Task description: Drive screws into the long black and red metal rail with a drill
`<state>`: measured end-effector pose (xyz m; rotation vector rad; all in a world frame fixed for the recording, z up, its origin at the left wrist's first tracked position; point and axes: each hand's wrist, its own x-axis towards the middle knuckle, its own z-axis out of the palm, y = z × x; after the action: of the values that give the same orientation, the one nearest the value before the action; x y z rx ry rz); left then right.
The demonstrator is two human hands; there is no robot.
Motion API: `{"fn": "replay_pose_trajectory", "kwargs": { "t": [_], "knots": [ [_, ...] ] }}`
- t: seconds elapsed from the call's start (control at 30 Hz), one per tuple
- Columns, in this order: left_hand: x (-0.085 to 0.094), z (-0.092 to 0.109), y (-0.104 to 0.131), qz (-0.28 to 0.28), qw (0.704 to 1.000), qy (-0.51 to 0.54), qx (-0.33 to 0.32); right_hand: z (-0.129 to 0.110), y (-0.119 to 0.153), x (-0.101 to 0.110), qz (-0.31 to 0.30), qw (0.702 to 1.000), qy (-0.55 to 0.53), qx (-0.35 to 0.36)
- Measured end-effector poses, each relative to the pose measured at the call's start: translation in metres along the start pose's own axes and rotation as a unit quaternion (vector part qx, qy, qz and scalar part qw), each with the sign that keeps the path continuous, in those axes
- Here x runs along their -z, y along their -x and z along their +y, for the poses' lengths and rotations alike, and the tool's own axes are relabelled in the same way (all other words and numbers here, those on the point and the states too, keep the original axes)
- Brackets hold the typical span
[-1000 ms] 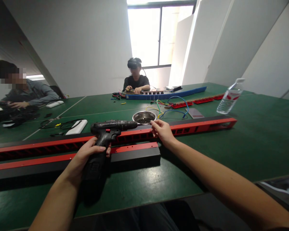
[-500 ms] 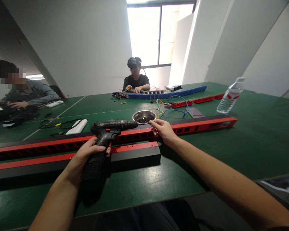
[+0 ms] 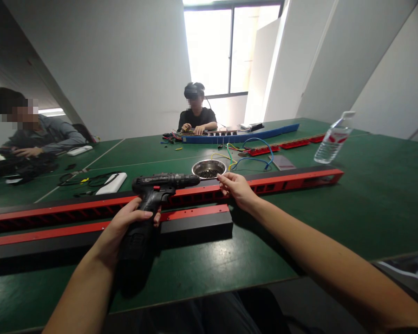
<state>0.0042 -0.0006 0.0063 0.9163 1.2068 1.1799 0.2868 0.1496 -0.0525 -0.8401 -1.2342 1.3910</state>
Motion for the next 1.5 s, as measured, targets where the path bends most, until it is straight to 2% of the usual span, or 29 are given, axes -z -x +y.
{"fn": "replay_pose_trajectory", "kwargs": {
  "t": [0.2,0.37,0.6,1.17,1.5],
  "knots": [
    [0.0017,0.0002,-0.0003,-0.005,1.000,-0.007,-0.007,0.0024,-0.0006,0.0015,-0.011,1.000,-0.001,0.015],
    [0.0015,0.0000,0.0004,-0.006,1.000,-0.003,-0.004,0.0011,-0.0005,0.0030,-0.006,1.000,0.001,-0.001],
    [0.0029,-0.0013,-0.0015,-0.008,1.000,0.002,-0.005,-0.0003,0.0000,0.0038,-0.029,1.000,0.007,-0.003],
    [0.0024,-0.0009,-0.0007,0.010,1.000,0.004,0.001,-0.0005,-0.0006,0.0029,-0.032,0.999,0.003,-0.002],
    [0.0021,-0.0004,0.0002,-0.001,1.000,0.008,0.004,0.0006,-0.0012,0.0046,-0.034,0.999,-0.010,-0.007]
  ]
}}
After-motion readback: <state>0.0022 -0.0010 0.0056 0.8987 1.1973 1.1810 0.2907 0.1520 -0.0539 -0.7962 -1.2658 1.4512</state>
